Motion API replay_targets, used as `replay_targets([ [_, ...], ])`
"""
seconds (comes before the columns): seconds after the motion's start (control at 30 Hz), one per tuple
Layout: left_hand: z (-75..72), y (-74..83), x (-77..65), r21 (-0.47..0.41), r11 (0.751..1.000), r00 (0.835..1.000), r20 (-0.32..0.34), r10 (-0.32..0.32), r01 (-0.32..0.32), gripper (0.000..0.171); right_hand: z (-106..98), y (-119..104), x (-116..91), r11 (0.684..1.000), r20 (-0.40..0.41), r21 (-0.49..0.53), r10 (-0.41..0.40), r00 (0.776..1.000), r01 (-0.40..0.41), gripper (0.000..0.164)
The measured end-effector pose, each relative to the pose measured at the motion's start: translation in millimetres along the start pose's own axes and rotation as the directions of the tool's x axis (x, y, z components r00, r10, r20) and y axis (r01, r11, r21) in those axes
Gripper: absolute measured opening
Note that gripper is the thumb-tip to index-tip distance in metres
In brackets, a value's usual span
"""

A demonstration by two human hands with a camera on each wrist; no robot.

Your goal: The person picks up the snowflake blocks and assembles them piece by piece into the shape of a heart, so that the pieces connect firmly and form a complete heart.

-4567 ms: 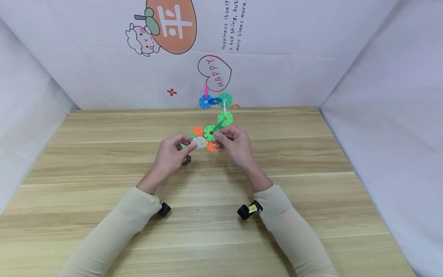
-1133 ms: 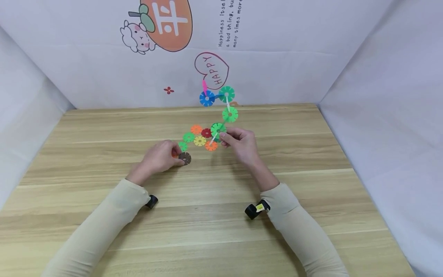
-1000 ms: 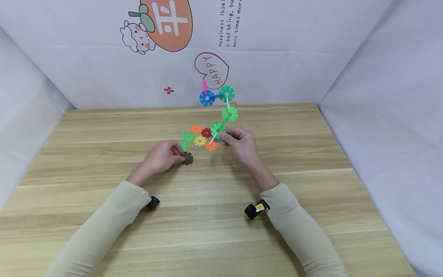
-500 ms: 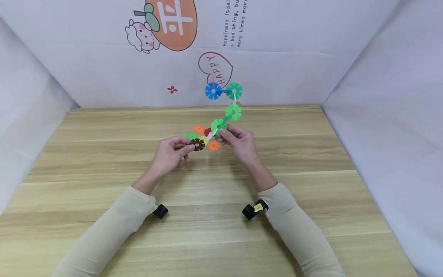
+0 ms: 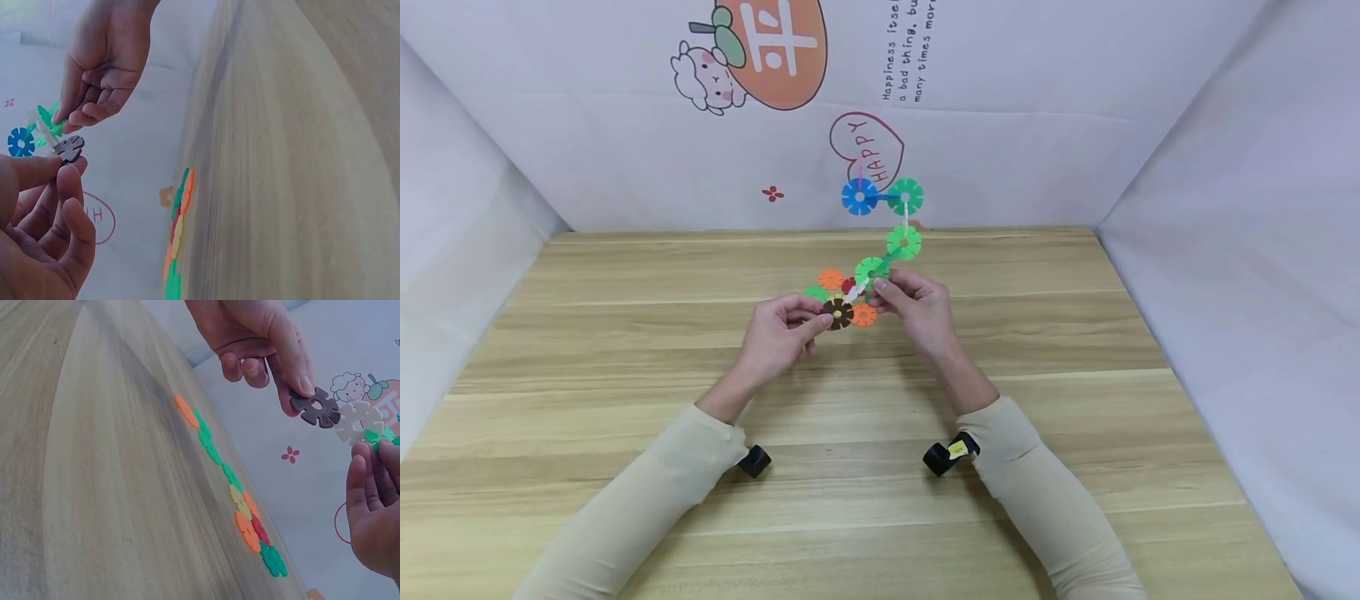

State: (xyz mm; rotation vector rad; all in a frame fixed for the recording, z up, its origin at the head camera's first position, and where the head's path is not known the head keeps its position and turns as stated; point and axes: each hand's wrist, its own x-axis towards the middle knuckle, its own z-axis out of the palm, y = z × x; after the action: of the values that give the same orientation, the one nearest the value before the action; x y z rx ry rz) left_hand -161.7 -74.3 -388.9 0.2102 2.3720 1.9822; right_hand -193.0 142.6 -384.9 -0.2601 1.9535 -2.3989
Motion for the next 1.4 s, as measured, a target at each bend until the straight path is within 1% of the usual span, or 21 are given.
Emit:
replay_targets([
  [0.17,1.3,-1.5,0.0,-0.008,1.0,0.999,0.022,0.024,-0.023,0.009,2.0,-0.2,-0.3,0.998,0.018,-0.068,-0.011,1.0,0.012,0.017],
  [0.3,1.3,-2.9,-0.1,-0.016,0.999,0.999,0.03,0.032,-0.031,0.009,4.3,-0.7,-0.2,0.996,0.026,-0.09,-0.023,0.999,0.026,0.02],
  [0.57,2.4,-4.8,1.6,0.022,0.998,0.998,0.019,0.056,-0.056,0.006,7.8,-2.7,2.2,0.983,0.031,-0.178,-0.042,0.999,0.047,0.022],
  [0.7,3.2,-5.2,1.4,0.014,0.998,0.998,0.007,0.058,-0.058,0.006,8.2,-2.3,2.5,0.98,0.03,-0.196,-0.031,0.999,0.036,0.021],
  [0.8,3.8,-6.2,1.1,-0.002,0.998,0.998,0.0,0.062,-0.062,0.006,8.6,-1.7,2.0,0.979,0.045,-0.202,-0.026,0.999,0.034,0.021],
  [0.93,3.9,-7.7,0.9,-0.03,0.997,0.998,-0.002,0.069,-0.069,0.005,10.1,-1.1,1.0,0.971,0.054,-0.238,-0.019,0.998,0.031,0.021],
  [1.1,3.0,-7.1,1.5,-0.059,0.996,0.998,0.001,0.067,-0.067,0.006,11.1,-2.4,-0.2,0.954,0.057,-0.299,-0.008,0.998,0.025,0.022],
  [1.27,2.5,-3.6,4.0,-0.058,0.997,0.999,0.016,0.048,-0.047,0.006,10.1,-4.0,0.8,0.956,0.063,-0.293,0.014,0.998,0.005,0.022],
  [1.4,3.3,-4.7,6.2,-0.055,0.998,0.999,0.029,0.026,-0.024,0.006,8.8,-5.0,2.1,0.955,0.078,-0.297,0.025,0.997,-0.001,0.024],
])
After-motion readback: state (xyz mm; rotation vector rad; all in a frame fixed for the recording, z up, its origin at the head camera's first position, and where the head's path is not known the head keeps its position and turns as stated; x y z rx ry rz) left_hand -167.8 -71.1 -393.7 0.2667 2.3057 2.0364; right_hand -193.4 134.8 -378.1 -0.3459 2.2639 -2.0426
